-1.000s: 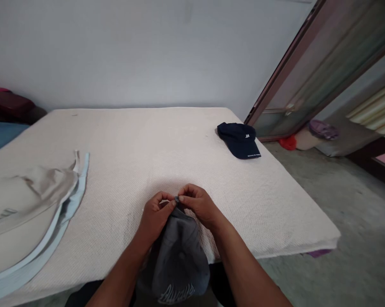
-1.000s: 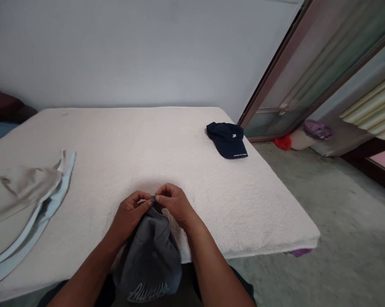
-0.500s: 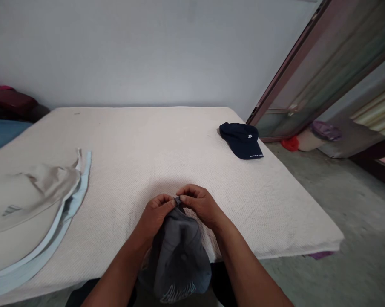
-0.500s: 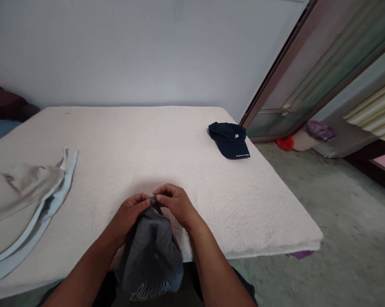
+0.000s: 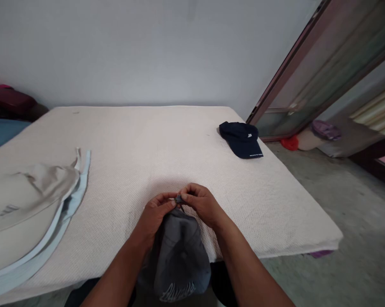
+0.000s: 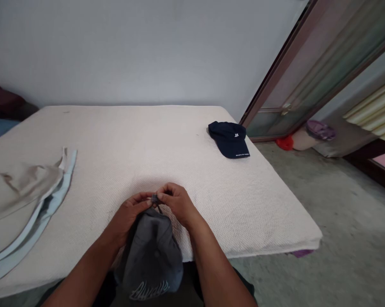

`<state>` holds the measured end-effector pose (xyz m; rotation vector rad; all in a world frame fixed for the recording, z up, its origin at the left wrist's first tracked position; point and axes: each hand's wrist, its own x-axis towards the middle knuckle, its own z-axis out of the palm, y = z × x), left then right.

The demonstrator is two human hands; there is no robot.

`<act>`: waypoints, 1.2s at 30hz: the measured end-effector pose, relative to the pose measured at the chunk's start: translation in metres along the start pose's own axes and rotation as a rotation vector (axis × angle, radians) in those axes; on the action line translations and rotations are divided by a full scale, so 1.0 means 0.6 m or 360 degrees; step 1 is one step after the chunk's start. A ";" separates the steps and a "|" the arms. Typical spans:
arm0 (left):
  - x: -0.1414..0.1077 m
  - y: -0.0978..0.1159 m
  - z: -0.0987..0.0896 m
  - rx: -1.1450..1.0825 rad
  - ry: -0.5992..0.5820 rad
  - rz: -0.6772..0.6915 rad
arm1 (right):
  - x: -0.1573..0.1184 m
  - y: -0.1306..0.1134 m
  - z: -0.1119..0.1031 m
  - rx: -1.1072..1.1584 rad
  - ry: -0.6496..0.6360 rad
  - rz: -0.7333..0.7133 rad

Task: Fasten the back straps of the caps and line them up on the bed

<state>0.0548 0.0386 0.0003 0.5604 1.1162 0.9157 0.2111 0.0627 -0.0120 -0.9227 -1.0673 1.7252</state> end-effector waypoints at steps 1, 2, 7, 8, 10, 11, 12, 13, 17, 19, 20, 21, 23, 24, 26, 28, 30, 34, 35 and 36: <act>0.000 0.000 0.000 0.0007 0.0013 0.0006 | -0.001 -0.001 0.001 0.0015 0.0013 0.0002; 0.000 -0.001 0.000 0.0017 0.0026 0.0009 | -0.002 -0.003 0.002 0.0015 0.0023 -0.0002; 0.001 -0.003 0.001 0.0022 -0.0007 0.0000 | -0.004 -0.010 0.004 -0.0119 0.0030 -0.0041; 0.001 -0.004 0.001 0.0015 -0.0008 -0.0001 | -0.004 -0.011 0.003 -0.0136 0.0020 -0.0035; 0.000 -0.004 0.001 0.0009 -0.0006 0.0001 | -0.005 -0.012 0.002 -0.0168 -0.0014 -0.0019; 0.000 -0.004 0.001 0.0007 -0.0009 0.0001 | -0.005 -0.013 0.000 -0.0184 -0.0037 -0.0013; 0.000 -0.005 0.001 0.0000 -0.0013 0.0004 | -0.006 -0.014 -0.001 -0.0196 -0.0061 -0.0010; -0.001 -0.005 0.002 -0.0005 -0.0019 0.0007 | -0.007 -0.015 -0.002 -0.0200 -0.0083 -0.0009; -0.004 -0.005 0.003 -0.0012 -0.0044 0.0028 | -0.011 -0.021 -0.007 -0.0193 -0.0189 -0.0011; -0.005 -0.004 0.003 0.0000 -0.0045 0.0025 | -0.013 -0.025 -0.007 -0.0210 -0.0201 0.0009; -0.005 -0.004 0.003 0.0009 -0.0045 0.0024 | -0.013 -0.027 -0.007 -0.0221 -0.0183 0.0023; -0.005 -0.004 0.003 0.0020 -0.0047 0.0027 | -0.014 -0.029 -0.007 -0.0227 -0.0151 0.0035; -0.006 -0.003 0.003 0.0050 -0.0064 0.0058 | -0.014 -0.030 -0.006 -0.0219 -0.0086 0.0047; -0.007 -0.002 0.003 0.0078 -0.0076 0.0085 | -0.014 -0.030 -0.007 -0.0206 -0.0063 0.0050; -0.008 -0.001 0.003 0.0158 -0.0090 0.0143 | -0.013 -0.028 -0.007 -0.0171 -0.0040 0.0060; -0.008 0.001 0.003 0.0236 -0.0087 0.0185 | -0.014 -0.026 -0.008 -0.0150 -0.0040 0.0083; -0.009 0.003 0.003 0.0291 -0.0088 0.0202 | -0.014 -0.025 -0.008 -0.0163 -0.0038 0.0099; -0.009 0.004 0.002 0.0362 -0.0092 0.0219 | -0.015 -0.023 -0.007 -0.0266 0.0012 0.0078; -0.008 0.004 0.002 0.0380 -0.0085 0.0225 | -0.015 -0.022 -0.007 -0.0286 0.0024 0.0069; -0.007 0.004 0.002 0.0396 -0.0077 0.0233 | -0.015 -0.021 -0.007 -0.0304 0.0030 0.0063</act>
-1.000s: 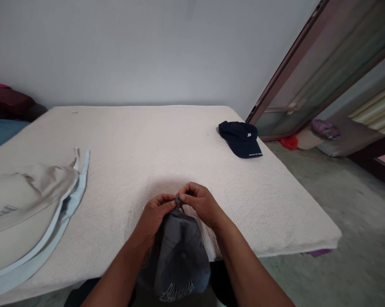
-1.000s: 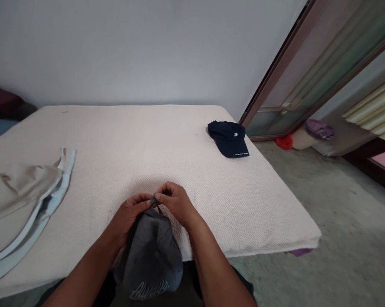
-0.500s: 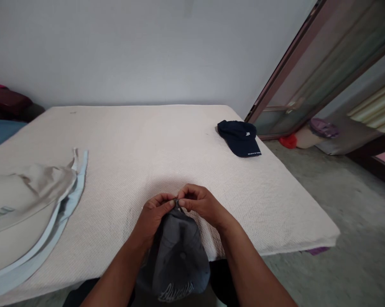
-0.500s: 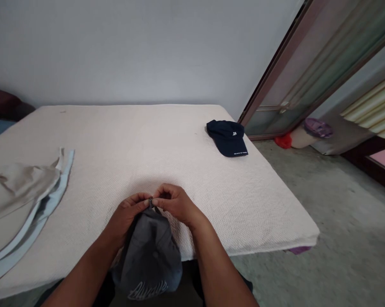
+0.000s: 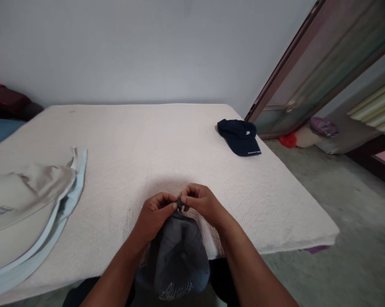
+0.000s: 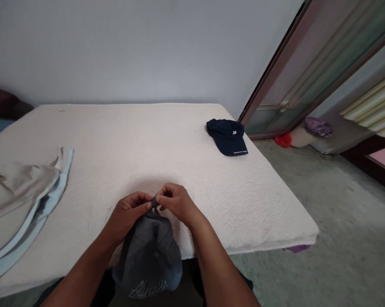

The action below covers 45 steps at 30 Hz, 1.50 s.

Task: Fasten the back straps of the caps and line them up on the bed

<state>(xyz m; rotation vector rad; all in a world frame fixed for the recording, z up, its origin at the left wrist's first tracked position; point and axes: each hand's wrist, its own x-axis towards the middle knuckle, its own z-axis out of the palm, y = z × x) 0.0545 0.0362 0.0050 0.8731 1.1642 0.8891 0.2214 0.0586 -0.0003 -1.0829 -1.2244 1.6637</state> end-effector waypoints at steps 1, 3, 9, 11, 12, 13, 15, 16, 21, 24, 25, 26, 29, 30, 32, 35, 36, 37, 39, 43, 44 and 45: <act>0.001 0.000 0.000 0.0013 0.0005 0.0004 | 0.000 0.001 0.000 -0.0018 0.0001 -0.0005; 0.002 -0.001 0.000 0.0025 0.0002 0.0003 | 0.001 0.004 0.001 -0.0058 -0.0007 -0.0015; 0.001 0.000 0.001 0.0029 -0.0030 -0.0016 | 0.001 0.015 0.002 -0.0171 0.0011 -0.0050; 0.001 -0.001 0.001 0.0031 -0.0031 0.0002 | 0.001 0.018 0.001 -0.0179 0.0015 -0.0055; 0.002 -0.001 0.000 0.0031 -0.0037 0.0015 | 0.001 0.019 0.001 -0.0180 0.0017 -0.0057; 0.002 -0.002 0.000 0.0033 -0.0047 0.0030 | 0.001 0.019 0.001 -0.0185 0.0018 -0.0058; 0.003 -0.004 0.000 0.0039 -0.0071 0.0058 | 0.001 0.020 0.001 -0.0212 0.0023 -0.0055; 0.003 -0.005 0.000 0.0043 -0.0079 0.0067 | 0.002 0.021 0.002 -0.0228 0.0036 -0.0054; 0.006 -0.009 -0.001 0.0121 -0.0042 0.0118 | 0.002 0.021 0.004 -0.0297 0.0119 -0.0073; 0.007 -0.013 -0.003 0.0205 -0.0016 0.0155 | 0.001 0.020 0.003 -0.0291 0.0096 -0.0073; 0.008 -0.015 -0.003 0.0217 -0.0007 0.0165 | 0.001 0.020 0.003 -0.0270 0.0084 -0.0064; 0.008 -0.016 -0.003 0.0223 0.0002 0.0175 | 0.001 0.020 0.003 -0.0240 0.0071 -0.0051; 0.008 -0.019 -0.004 0.0228 0.0034 0.0203 | 0.001 0.017 0.003 -0.0094 0.0050 -0.0009; 0.007 -0.019 -0.004 0.0231 0.0038 0.0210 | 0.001 0.017 0.004 -0.0033 0.0054 0.0004; 0.006 -0.018 -0.004 0.0248 0.0024 0.0223 | 0.000 0.016 0.006 0.0083 0.0067 0.0025; 0.005 -0.015 -0.004 0.0299 0.0007 0.0232 | 0.000 0.015 0.009 0.0192 0.0071 0.0037; 0.005 -0.014 -0.003 0.0320 0.0014 0.0230 | 0.000 0.016 0.009 0.0205 0.0069 0.0042; 0.004 -0.014 -0.003 0.0340 0.0027 0.0224 | 0.000 0.016 0.010 0.0210 0.0072 0.0050; 0.004 -0.013 -0.001 0.0369 0.0073 0.0209 | 0.001 0.016 0.010 0.0204 0.0087 0.0064; 0.002 -0.012 0.000 0.0395 0.0160 0.0154 | 0.002 0.017 0.015 0.0170 0.0134 0.0068; 0.002 -0.012 0.000 0.0390 0.0168 0.0125 | 0.003 0.018 0.016 0.0167 0.0144 0.0066; 0.002 -0.012 0.000 0.0379 0.0166 0.0088 | 0.003 0.018 0.017 0.0165 0.0154 0.0063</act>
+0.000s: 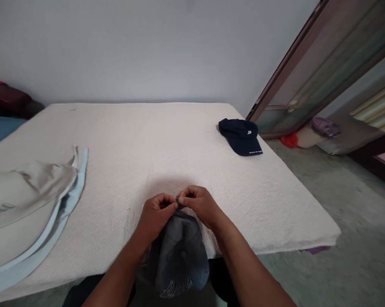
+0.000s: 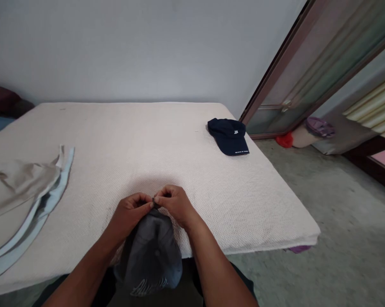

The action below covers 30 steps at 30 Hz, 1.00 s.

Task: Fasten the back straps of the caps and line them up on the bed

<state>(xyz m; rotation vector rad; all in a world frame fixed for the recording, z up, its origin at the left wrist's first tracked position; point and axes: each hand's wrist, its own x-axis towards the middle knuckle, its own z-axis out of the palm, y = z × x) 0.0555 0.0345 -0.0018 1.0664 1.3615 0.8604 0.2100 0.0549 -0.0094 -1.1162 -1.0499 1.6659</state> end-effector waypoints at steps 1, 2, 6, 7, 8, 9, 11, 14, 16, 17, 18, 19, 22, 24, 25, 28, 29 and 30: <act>0.000 0.000 0.000 -0.0016 -0.0007 -0.0039 | 0.000 0.001 0.001 -0.0003 0.0007 -0.0003; 0.000 0.000 -0.001 -0.0031 -0.0010 -0.0075 | 0.001 0.001 0.002 -0.0011 0.0015 -0.0008; 0.001 0.000 0.000 0.0013 0.0020 -0.0116 | 0.004 0.006 0.002 -0.0095 0.0044 -0.0019; 0.002 -0.001 0.001 0.0045 0.0032 -0.0103 | 0.005 0.008 0.002 -0.0115 0.0052 -0.0020; 0.003 -0.003 0.002 0.0076 0.0041 -0.0086 | 0.005 0.010 0.002 -0.0132 0.0061 -0.0022; 0.004 -0.004 0.004 0.0104 0.0048 -0.0067 | 0.006 0.011 0.002 -0.0146 0.0070 -0.0024; 0.005 -0.006 0.006 0.0157 0.0062 -0.0027 | 0.007 0.013 0.003 -0.0162 0.0085 -0.0026; 0.007 -0.007 0.009 0.0251 0.0096 0.0037 | 0.007 0.014 0.005 -0.0154 0.0082 -0.0025; 0.007 -0.006 0.010 0.0292 0.0125 0.0074 | 0.007 0.013 0.005 -0.0141 0.0076 -0.0021; 0.007 -0.006 0.010 0.0286 0.0128 0.0082 | 0.007 0.013 0.005 -0.0127 0.0072 -0.0015; 0.006 -0.005 0.009 0.0260 0.0118 0.0078 | 0.007 0.012 0.004 -0.0103 0.0067 -0.0006; 0.006 -0.005 0.009 0.0215 0.0098 0.0063 | 0.007 0.012 0.004 -0.0068 0.0061 0.0007; 0.004 -0.004 0.007 0.0048 0.0011 -0.0020 | 0.005 0.010 0.003 0.0037 0.0066 0.0043; 0.005 -0.005 0.005 -0.0010 -0.0026 -0.0053 | 0.004 0.009 0.004 0.0077 0.0081 0.0058; 0.005 -0.006 0.004 -0.0007 -0.0030 -0.0057 | 0.003 0.009 0.005 0.0091 0.0089 0.0063; 0.007 -0.008 0.004 0.0063 -0.0018 -0.0073 | 0.002 0.008 0.006 0.0130 0.0108 0.0062; 0.007 -0.008 0.004 0.0064 -0.0027 -0.0096 | 0.002 0.008 0.007 0.0140 0.0113 0.0061; 0.006 -0.007 0.004 0.0050 -0.0049 -0.0128 | 0.002 0.008 0.007 0.0147 0.0116 0.0059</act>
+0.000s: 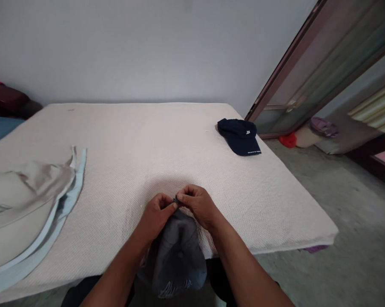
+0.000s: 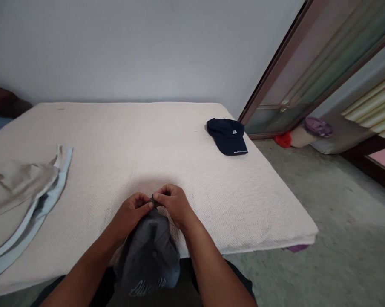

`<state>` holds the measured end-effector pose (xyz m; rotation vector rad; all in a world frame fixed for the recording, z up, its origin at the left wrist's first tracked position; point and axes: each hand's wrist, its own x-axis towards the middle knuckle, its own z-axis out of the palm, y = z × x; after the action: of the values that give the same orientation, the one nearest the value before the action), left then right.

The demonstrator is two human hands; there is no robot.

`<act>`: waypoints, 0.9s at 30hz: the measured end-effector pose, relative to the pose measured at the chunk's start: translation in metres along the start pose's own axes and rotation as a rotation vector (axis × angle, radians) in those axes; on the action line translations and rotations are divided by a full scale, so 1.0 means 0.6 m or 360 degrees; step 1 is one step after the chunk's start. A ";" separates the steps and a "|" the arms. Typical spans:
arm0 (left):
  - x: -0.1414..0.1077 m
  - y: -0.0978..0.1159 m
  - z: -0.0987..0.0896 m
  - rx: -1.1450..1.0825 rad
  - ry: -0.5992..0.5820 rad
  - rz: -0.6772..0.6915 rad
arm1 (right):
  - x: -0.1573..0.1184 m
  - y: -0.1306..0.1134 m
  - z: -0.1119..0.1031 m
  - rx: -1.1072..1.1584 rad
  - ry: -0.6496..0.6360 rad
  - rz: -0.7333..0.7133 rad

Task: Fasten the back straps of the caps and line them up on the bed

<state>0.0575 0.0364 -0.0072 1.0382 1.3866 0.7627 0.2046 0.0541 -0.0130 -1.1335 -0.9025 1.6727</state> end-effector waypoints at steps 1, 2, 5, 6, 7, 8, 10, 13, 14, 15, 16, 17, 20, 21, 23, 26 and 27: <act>-0.001 0.001 0.000 -0.0024 -0.0035 -0.0036 | 0.000 0.000 0.000 0.0006 0.0001 -0.0001; -0.003 0.004 -0.001 -0.0052 -0.0078 -0.0073 | 0.000 0.000 0.001 0.0010 0.0001 -0.0001; -0.010 0.011 -0.003 -0.0107 -0.0208 -0.0120 | -0.001 0.000 0.002 0.0012 0.0002 0.0000; -0.011 0.012 -0.005 -0.0119 -0.0240 -0.0121 | -0.001 0.000 0.002 0.0017 0.0003 -0.0002; -0.012 0.013 -0.007 -0.0134 -0.0269 -0.0128 | -0.001 0.000 0.002 0.0028 0.0002 -0.0005; -0.011 0.013 -0.009 -0.0148 -0.0294 -0.0142 | -0.002 -0.001 0.002 0.0044 -0.0001 -0.0011; -0.009 0.009 -0.012 -0.0189 -0.0328 -0.0176 | -0.002 -0.002 0.002 0.0082 -0.0021 -0.0029; -0.006 0.003 -0.015 -0.0262 -0.0331 -0.0159 | -0.002 -0.004 0.002 0.0104 -0.0058 -0.0057; -0.006 0.002 -0.015 -0.0280 -0.0316 -0.0138 | -0.001 -0.005 0.001 0.0102 -0.0060 -0.0071; -0.006 0.003 -0.014 -0.0291 -0.0301 -0.0117 | 0.000 -0.006 0.001 0.0104 -0.0057 -0.0085; -0.007 0.004 -0.014 -0.0301 -0.0292 -0.0097 | 0.001 -0.008 0.000 0.0119 -0.0052 -0.0101; -0.009 0.006 -0.014 -0.0319 -0.0295 -0.0080 | 0.002 -0.009 -0.001 0.0150 -0.0049 -0.0118; -0.014 0.016 -0.018 -0.0488 -0.0350 -0.0081 | 0.002 -0.016 -0.007 0.0282 -0.0056 -0.0137; -0.015 0.021 -0.021 -0.0580 -0.0351 -0.0098 | 0.000 -0.019 -0.009 0.0291 -0.0083 -0.0115; -0.016 0.030 -0.034 -0.0802 -0.0275 -0.0124 | -0.009 -0.025 -0.012 0.0205 -0.0222 -0.0020; -0.012 0.042 -0.061 -0.1166 -0.0103 -0.0052 | -0.027 -0.031 -0.010 -0.0013 -0.0603 0.0217; -0.010 0.045 -0.070 -0.1270 -0.0055 0.0000 | -0.032 -0.032 -0.008 -0.0043 -0.0735 0.0290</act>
<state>0.0195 0.0469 0.0241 0.4161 0.9074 1.1591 0.2177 0.0429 0.0085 -0.8786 -1.1332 2.1286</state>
